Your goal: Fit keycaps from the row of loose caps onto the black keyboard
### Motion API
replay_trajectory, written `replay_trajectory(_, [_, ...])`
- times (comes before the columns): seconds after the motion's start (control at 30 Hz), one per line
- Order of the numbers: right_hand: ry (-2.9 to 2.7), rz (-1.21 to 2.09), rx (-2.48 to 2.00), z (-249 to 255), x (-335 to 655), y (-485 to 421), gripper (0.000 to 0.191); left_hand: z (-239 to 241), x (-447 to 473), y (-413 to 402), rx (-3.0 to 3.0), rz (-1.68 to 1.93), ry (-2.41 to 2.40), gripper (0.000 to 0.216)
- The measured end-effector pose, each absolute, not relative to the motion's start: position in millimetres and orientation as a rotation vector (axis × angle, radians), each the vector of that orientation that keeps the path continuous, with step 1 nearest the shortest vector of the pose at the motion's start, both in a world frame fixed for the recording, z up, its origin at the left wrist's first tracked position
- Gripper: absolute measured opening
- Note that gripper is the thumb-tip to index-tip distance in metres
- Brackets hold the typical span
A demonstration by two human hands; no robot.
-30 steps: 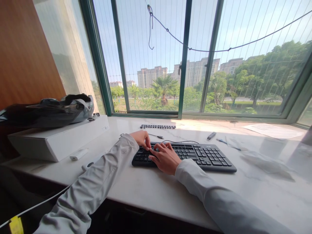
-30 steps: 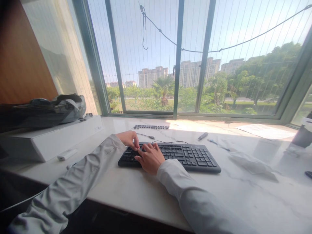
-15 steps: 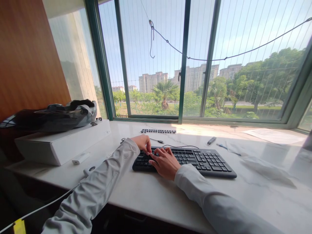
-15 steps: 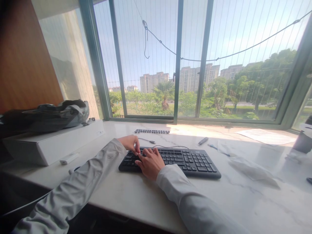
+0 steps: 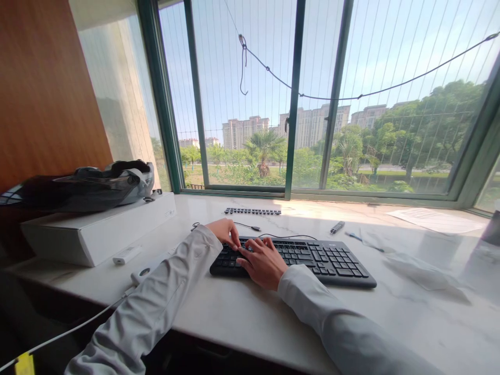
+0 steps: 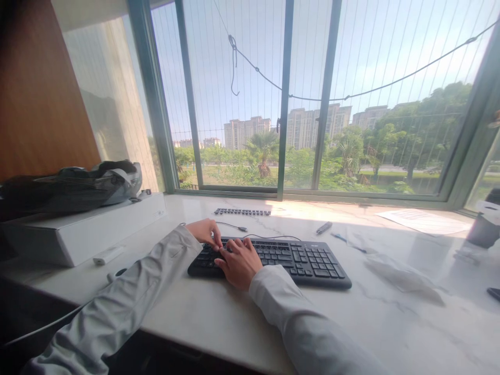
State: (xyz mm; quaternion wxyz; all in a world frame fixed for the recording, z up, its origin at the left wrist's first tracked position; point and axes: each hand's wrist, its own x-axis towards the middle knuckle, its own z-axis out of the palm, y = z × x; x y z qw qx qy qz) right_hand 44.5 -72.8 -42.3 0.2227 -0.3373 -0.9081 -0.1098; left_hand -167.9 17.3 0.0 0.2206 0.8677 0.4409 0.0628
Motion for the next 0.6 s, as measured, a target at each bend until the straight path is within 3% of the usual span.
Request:
replay_trajectory(0.13, [-2.437,-0.273,-0.926,-42,45,-72,0.04,-2,-188,24,2.365,0.274,1.309,0.034])
replay_trajectory(0.3, [-2.395,-0.227,-0.972,-46,43,-69,0.042,-12,-205,35,2.311,0.64,2.045,0.018])
replay_trajectory(0.4, [-2.375,-0.224,-0.992,-46,42,-68,0.043,-22,-210,38,2.208,0.611,2.341,0.017])
replay_trajectory(0.6, [-2.38,-0.219,-0.999,-45,45,-67,0.042,-24,-208,60,2.239,0.411,2.459,0.018])
